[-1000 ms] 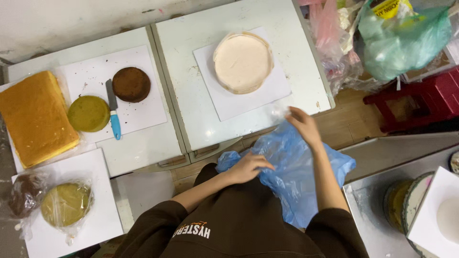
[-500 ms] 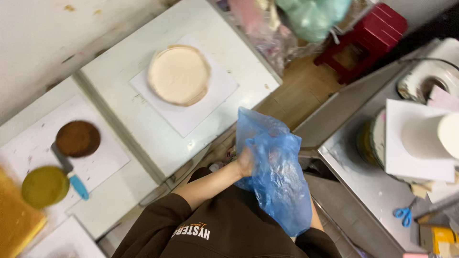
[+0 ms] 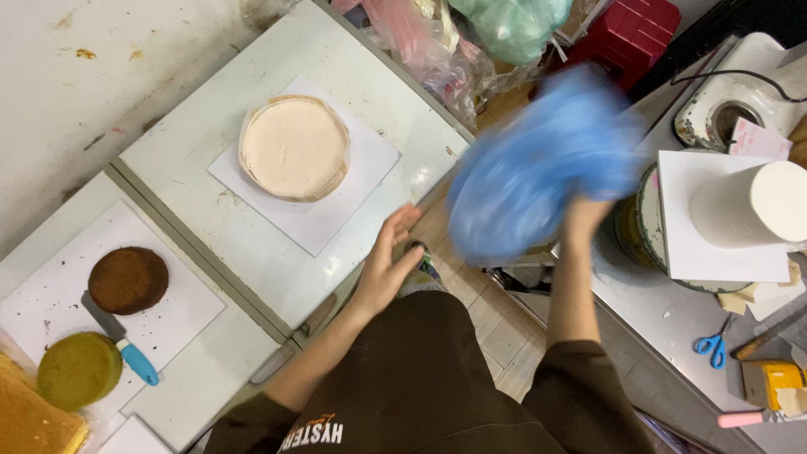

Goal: The person organizes cake boards and sponges on a counter, removes a pre-frosted cake from a freezer, and places it inside a blue plastic bag.

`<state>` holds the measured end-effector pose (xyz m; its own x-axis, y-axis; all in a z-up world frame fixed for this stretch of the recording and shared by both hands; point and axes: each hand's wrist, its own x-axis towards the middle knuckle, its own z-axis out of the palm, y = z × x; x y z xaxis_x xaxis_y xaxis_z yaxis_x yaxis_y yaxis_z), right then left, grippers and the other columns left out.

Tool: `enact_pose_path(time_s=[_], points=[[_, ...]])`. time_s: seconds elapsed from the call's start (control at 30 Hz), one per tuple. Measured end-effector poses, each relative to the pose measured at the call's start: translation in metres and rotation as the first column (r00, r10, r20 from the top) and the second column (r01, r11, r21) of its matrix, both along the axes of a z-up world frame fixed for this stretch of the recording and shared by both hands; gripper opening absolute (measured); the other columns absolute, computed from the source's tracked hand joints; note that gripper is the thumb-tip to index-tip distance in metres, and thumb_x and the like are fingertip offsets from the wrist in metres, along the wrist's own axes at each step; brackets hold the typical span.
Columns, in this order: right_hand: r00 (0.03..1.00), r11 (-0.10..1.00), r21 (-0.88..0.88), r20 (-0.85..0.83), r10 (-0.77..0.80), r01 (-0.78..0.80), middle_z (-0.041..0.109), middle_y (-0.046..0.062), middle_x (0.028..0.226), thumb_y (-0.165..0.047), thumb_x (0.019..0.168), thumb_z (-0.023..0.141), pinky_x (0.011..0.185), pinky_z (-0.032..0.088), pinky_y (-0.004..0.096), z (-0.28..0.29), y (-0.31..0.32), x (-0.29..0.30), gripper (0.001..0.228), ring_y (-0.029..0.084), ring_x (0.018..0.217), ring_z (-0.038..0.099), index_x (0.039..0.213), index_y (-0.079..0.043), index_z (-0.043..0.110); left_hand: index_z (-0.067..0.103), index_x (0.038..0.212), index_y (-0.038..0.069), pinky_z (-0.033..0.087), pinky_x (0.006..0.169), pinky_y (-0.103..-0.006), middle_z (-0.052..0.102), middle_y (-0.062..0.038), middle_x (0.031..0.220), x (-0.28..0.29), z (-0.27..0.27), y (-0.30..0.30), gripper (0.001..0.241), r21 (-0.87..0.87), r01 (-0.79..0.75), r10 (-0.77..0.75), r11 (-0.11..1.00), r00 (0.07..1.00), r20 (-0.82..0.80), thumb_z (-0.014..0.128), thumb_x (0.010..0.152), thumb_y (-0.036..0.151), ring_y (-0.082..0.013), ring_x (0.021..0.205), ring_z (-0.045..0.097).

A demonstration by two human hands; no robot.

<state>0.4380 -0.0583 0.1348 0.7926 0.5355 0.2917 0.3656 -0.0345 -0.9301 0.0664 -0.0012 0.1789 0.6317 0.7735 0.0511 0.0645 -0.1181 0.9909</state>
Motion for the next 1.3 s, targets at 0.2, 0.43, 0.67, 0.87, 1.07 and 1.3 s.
enact_pose_path(time_s=[0.2,0.43,0.67,0.87,1.07,1.3], points=[[0.991,0.884,0.465,-0.135,0.011,0.054,0.058,0.014,0.134,-0.039,0.109,0.058,0.113,0.047,0.049,0.022,0.028,0.02,0.057,0.025,0.122,0.059,0.139,0.008,0.048,0.028,0.162,0.009,0.048,0.117,-0.0525,0.031,-0.014,0.168,-0.001,0.029,-0.016,0.083,-0.215,0.335,-0.303,0.917,0.938,0.166,0.067,0.096,0.041,-0.0304,0.149,0.044],[0.689,0.663,-0.194,-0.28,0.669,-0.723,0.067,0.019,0.113,-0.018,0.088,0.069,0.085,0.055,0.042,-0.024,0.013,-0.112,0.038,0.025,0.098,0.065,0.119,0.005,0.066,0.03,0.154,0.0,0.053,0.111,-0.0512,0.046,-0.025,0.147,-0.013,-0.026,0.025,0.113,-0.395,0.219,-0.078,0.892,0.936,0.344,0.096,0.071,0.038,-0.0348,0.136,0.053],[0.333,0.257,-0.221,-0.454,0.827,-0.941,0.068,0.015,0.126,-0.024,0.086,0.076,0.093,0.058,0.039,-0.069,0.017,-0.14,0.048,0.024,0.113,0.066,0.13,-0.007,0.067,0.047,0.145,0.006,0.049,0.109,-0.0436,0.062,-0.009,0.134,0.014,-0.02,0.029,0.096,-0.267,0.078,-0.022,0.96,0.978,0.206,0.092,0.067,0.04,-0.0227,0.126,0.061],[0.563,0.506,-0.249,-0.307,0.767,-0.826,0.057,0.024,0.106,-0.039,0.094,0.088,0.097,0.049,0.049,-0.014,0.022,-0.123,0.045,0.035,0.102,0.052,0.108,-0.001,0.067,0.066,0.118,-0.001,0.058,0.088,-0.0408,0.069,-0.013,0.111,0.021,-0.04,0.085,0.041,-0.176,-0.223,0.253,0.959,0.951,0.175,0.078,0.089,0.025,-0.0252,0.1,0.067],[0.656,0.738,0.116,-0.383,0.65,-0.665,0.043,0.018,0.156,-0.08,0.067,0.074,0.106,0.052,0.058,0.06,0.032,-0.166,0.122,0.038,0.138,0.05,0.162,-0.015,0.032,0.061,0.127,-0.001,0.054,0.098,-0.0386,0.064,-0.01,0.124,0.033,-0.034,0.127,0.035,-0.564,-0.271,0.608,0.78,0.539,0.582,0.07,0.099,0.018,-0.0216,0.112,0.063],[0.224,0.595,0.591,-0.582,0.782,-0.545,0.029,0.017,0.162,-0.06,0.07,0.088,0.107,0.048,0.062,0.059,0.06,-0.19,0.129,0.04,0.144,0.042,0.163,-0.021,0.009,0.049,0.147,0.012,0.036,0.125,-0.0441,0.043,-0.01,0.155,0.036,0.038,0.106,0.066,0.374,-0.415,0.33,0.829,0.904,0.271,0.079,0.089,0.012,-0.0277,0.146,0.043]])
